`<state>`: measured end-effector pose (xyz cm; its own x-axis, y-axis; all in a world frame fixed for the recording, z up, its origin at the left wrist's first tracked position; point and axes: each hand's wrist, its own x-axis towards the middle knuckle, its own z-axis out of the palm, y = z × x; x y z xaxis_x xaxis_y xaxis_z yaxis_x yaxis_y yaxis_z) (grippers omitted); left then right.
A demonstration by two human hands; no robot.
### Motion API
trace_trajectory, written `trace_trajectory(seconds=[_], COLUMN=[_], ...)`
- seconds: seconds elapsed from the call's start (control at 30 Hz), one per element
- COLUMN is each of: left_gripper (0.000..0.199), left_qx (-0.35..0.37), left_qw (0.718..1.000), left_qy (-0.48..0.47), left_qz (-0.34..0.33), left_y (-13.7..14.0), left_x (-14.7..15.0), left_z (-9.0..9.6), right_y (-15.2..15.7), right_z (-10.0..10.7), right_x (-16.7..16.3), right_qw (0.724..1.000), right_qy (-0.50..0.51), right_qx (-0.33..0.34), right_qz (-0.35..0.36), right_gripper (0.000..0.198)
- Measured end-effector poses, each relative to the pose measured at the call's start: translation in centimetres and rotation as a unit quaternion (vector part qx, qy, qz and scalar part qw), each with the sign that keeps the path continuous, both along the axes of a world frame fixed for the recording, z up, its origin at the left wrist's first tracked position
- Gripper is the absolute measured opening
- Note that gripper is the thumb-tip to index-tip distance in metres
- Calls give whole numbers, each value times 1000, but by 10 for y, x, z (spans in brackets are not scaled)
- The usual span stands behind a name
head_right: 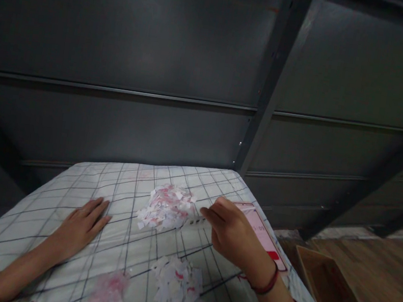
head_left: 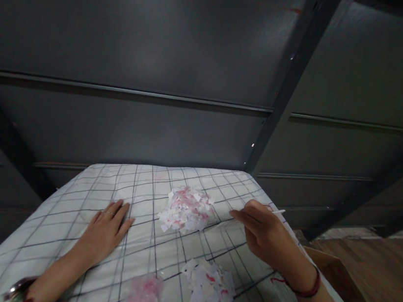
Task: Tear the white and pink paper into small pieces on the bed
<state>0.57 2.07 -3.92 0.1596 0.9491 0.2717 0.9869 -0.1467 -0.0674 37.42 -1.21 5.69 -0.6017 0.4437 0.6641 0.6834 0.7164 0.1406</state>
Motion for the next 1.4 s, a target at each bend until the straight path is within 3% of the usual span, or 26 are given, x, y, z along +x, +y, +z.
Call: trace_trajectory(seconds=[0.17,0.27,0.4,0.63,0.83,1.07,1.27,1.4], left_gripper=[56,57,55,53,52,51,52,52], left_qx=[-4,-13,-12,5,0,-6,2,3], left_qw=[1000,1000,1000,1000,1000,1000,1000,1000], left_qy=[0,-4,-11,-17,-8,-2,-15,-13], left_qz=[-2,3,3,-13,-12,-4,-6,-8], left_y=[0,0,-1,0,-1,-1,-1,-2], left_x=[2,2,2,0,0,1,1,1], left_z=[2,2,3,1,1,1,0,1], right_y=[-6,-6,-5,-8,-5,-12,-14,-17], right_z=[-1,3,6,-4,-7,-8,-9,-7], right_x=[-16,-10,0,-22,-18,-33,-38,-40], right_qw=[998,998,1000,996,998,994,997,996], right_qy=[16,22,8,23,38,35,37,30], right_qx=[16,29,-12,10,10,-1,18,2], right_qz=[65,46,15,88,39,104,69,88], right_gripper=[33,34,35,35,36,34,35,36])
